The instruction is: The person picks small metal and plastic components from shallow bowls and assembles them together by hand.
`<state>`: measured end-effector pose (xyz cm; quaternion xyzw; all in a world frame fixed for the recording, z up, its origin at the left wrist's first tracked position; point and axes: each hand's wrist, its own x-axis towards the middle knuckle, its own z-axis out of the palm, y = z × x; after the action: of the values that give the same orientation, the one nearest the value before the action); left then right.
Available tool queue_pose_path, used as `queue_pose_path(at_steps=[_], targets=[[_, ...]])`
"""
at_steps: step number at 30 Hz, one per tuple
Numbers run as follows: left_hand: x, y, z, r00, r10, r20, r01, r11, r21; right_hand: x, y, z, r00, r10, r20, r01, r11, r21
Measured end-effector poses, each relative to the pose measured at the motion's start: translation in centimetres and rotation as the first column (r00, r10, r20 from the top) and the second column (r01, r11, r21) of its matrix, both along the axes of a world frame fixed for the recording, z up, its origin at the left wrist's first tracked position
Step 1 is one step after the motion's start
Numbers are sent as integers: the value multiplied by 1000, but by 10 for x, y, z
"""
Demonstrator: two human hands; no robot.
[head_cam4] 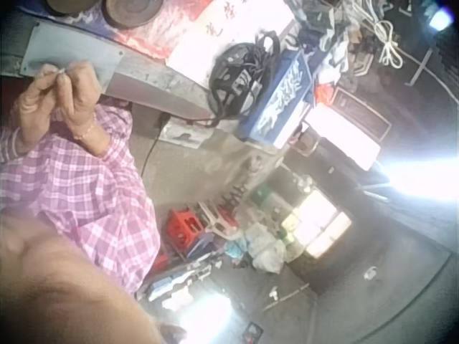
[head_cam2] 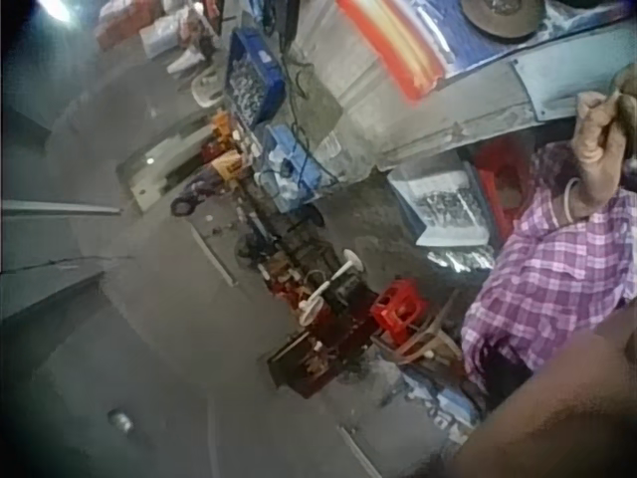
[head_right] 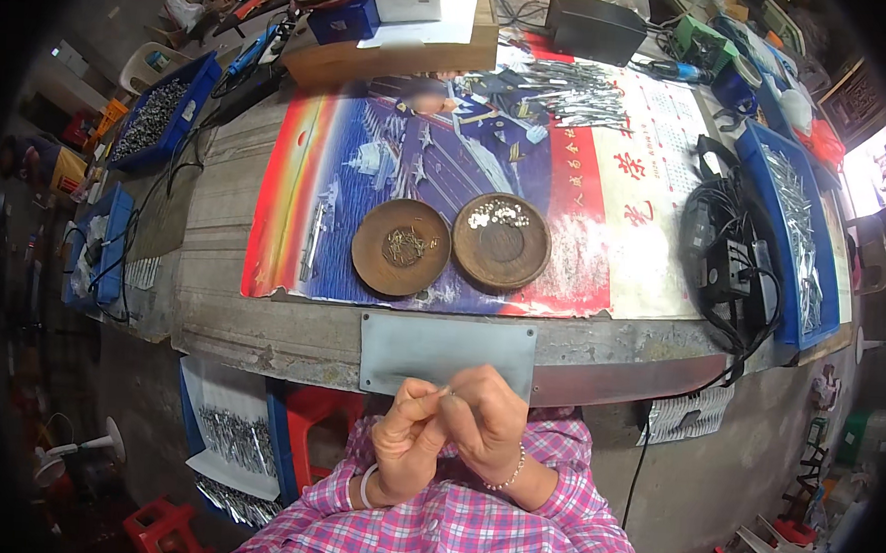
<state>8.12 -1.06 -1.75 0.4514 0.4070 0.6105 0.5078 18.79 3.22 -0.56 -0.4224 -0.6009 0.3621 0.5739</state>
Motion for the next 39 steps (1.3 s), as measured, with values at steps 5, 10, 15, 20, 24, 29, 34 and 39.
queue_pose_path(at_steps=[5, 10, 15, 20, 24, 29, 34, 39], targets=[[-2, 1, 1, 999, -25, -30, 24, 1000, -19, 4, 5, -2, 988, 87, 125, -91, 995, 31], [-9, 8, 7, 994, -26, -109, 33, 998, 59, 5, 1, -14, 979, 149, 141, -154, 988, 23], [-8, 1, -5, 996, -34, 85, 40, 997, -63, 8, 7, -8, 968, 195, 155, -187, 980, -65], [-10, -5, -4, 968, -149, 201, 178, 975, -133, 34, 33, -3, 931, -214, -295, 78, 907, -413], [-9, -3, -5, 951, -124, 282, 179, 968, -178, 15, -1, 14, 976, 145, -165, -160, 984, -81], [-13, 0, -5, 943, -146, 299, 199, 968, -156, 24, 22, 12, 989, -91, -115, 71, 982, -173], [-12, -5, -2, 919, -138, 369, 210, 964, -161, 26, 29, 2, 986, -159, -54, 131, 930, -344], [-9, -7, 0, 890, -104, 444, 196, 966, -167, 19, 19, 3, 992, -24, -124, -19, 943, -333]])
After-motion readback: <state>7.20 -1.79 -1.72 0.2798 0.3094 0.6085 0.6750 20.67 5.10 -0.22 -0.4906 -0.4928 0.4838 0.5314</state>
